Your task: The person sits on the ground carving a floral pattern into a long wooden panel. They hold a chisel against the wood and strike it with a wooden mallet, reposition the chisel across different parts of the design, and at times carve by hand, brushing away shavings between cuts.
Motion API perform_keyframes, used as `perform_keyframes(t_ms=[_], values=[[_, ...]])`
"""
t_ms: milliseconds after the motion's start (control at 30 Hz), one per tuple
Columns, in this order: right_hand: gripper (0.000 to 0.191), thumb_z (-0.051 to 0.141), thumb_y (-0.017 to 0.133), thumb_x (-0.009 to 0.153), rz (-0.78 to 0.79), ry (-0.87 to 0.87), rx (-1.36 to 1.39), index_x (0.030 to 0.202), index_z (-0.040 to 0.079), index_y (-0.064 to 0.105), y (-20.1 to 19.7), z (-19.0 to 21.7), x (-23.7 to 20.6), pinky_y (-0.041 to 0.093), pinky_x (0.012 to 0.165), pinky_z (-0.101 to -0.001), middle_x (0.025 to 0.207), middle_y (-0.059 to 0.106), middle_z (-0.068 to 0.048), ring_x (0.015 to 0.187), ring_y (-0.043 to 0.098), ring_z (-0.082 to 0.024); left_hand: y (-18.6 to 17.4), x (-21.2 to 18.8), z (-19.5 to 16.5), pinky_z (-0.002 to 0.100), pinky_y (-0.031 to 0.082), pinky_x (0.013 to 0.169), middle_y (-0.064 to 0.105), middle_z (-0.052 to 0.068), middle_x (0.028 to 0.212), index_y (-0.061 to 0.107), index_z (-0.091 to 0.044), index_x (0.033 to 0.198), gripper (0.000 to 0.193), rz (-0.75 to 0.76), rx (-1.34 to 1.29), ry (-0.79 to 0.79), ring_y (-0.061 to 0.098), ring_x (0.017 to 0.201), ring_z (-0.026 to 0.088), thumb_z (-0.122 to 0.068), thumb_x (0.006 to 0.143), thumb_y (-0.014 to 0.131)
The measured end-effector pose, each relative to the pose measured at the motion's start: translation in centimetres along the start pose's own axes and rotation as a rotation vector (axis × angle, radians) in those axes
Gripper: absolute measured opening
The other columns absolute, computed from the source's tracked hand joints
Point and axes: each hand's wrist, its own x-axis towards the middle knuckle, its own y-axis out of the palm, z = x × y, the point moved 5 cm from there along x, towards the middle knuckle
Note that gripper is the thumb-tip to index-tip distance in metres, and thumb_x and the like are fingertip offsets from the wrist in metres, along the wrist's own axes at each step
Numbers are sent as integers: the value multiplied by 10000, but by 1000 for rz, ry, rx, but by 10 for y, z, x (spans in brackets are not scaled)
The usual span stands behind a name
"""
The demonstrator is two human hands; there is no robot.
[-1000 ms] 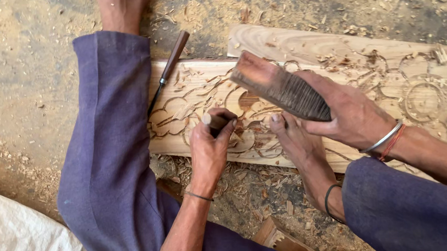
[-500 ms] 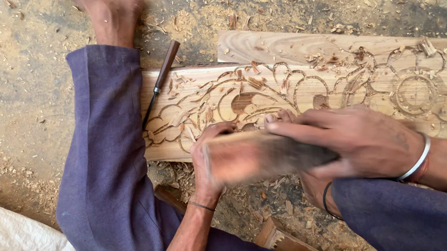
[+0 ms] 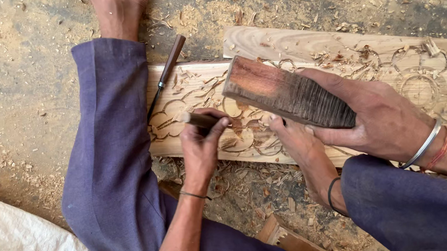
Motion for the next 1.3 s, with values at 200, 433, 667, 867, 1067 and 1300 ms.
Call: perform_keyframes(t_ms=[200,433,667,867,1067,1300], values=[[995,437,845,691,17,76,-13,1565,256,406,0,0,-1,586,678,-442,960,736,-123,757,735,-308,16,-4,-2,299,612,610,760,38,864,728,-109,988,85,-2,123,83,700,726,133,-137,912,754],[978,405,830,675,-78,-213,-31,1538,187,427,1,12,-8,590,709,-418,1157,721,-138,840,731,-313,19,-14,-6,291,609,663,729,61,879,722,-71,976,71,-77,308,369,719,782,155,-74,920,765],[974,406,847,664,122,-201,-129,1532,258,431,10,9,-2,612,629,-417,994,694,-89,686,723,-287,28,-20,-3,299,662,766,707,67,979,651,-18,1061,120,-13,209,398,728,887,175,35,956,624],[1038,462,835,669,179,-65,-220,1597,299,399,17,-1,0,599,627,-415,900,662,-59,674,695,-261,16,-10,10,283,568,530,744,79,899,688,-38,1202,375,17,104,84,657,660,147,60,854,587],[979,417,830,679,27,31,-14,1553,273,414,9,-5,0,575,598,-431,788,713,-76,636,707,-265,9,-2,10,268,566,463,760,44,831,734,-88,1061,148,-103,148,95,684,619,118,-178,944,747],[1005,420,832,649,12,12,-10,1546,254,410,4,4,3,578,665,-454,986,742,-133,735,729,-326,14,-2,-6,263,611,564,760,42,841,713,-75,1083,163,-167,254,309,725,704,120,-148,944,759]])
